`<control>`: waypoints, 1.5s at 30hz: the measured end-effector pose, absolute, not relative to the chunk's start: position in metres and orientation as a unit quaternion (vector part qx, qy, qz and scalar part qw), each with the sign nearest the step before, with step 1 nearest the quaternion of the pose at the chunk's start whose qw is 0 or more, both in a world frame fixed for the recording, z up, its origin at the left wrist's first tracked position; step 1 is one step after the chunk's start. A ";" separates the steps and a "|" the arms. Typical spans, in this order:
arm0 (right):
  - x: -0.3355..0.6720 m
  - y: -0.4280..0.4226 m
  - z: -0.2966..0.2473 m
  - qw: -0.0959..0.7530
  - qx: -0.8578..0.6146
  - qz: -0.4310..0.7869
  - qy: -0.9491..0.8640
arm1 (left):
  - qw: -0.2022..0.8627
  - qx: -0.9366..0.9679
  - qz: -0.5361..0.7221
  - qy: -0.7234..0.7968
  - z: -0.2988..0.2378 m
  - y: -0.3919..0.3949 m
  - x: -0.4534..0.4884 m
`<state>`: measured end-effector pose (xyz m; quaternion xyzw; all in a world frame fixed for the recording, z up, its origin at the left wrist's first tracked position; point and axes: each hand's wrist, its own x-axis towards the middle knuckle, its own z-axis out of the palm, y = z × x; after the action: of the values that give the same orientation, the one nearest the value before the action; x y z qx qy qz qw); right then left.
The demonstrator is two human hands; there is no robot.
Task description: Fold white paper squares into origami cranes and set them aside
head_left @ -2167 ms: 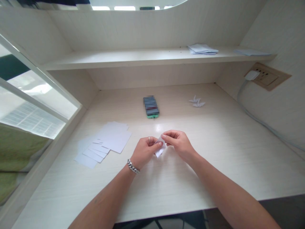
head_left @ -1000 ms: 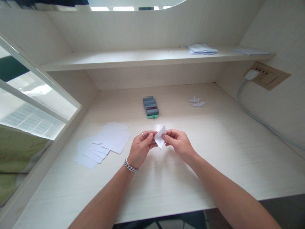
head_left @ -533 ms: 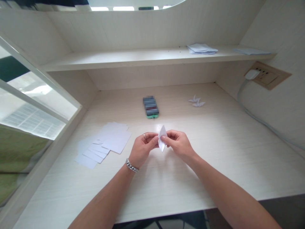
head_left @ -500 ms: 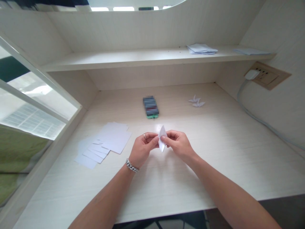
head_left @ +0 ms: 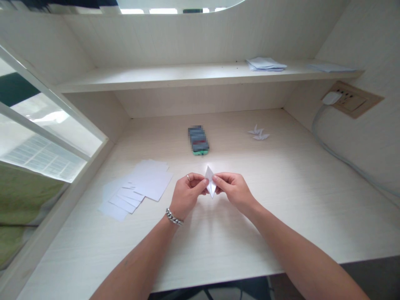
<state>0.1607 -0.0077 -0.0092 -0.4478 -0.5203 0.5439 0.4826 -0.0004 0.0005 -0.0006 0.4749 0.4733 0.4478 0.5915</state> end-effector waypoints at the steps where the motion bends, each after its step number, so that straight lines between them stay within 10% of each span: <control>1: 0.160 -0.008 -0.009 0.482 -0.447 0.543 -0.523 | 0.586 0.479 0.446 0.478 0.000 0.001 0.000; 45: 0.163 -0.010 -0.007 0.458 -0.450 0.549 -0.535 | 0.598 0.511 0.345 0.512 0.008 -0.005 0.004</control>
<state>0.1627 -0.0099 -0.0073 -0.4504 -0.5350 0.5490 0.4577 0.0039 -0.0046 0.0085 0.5108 0.5122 0.3446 0.5984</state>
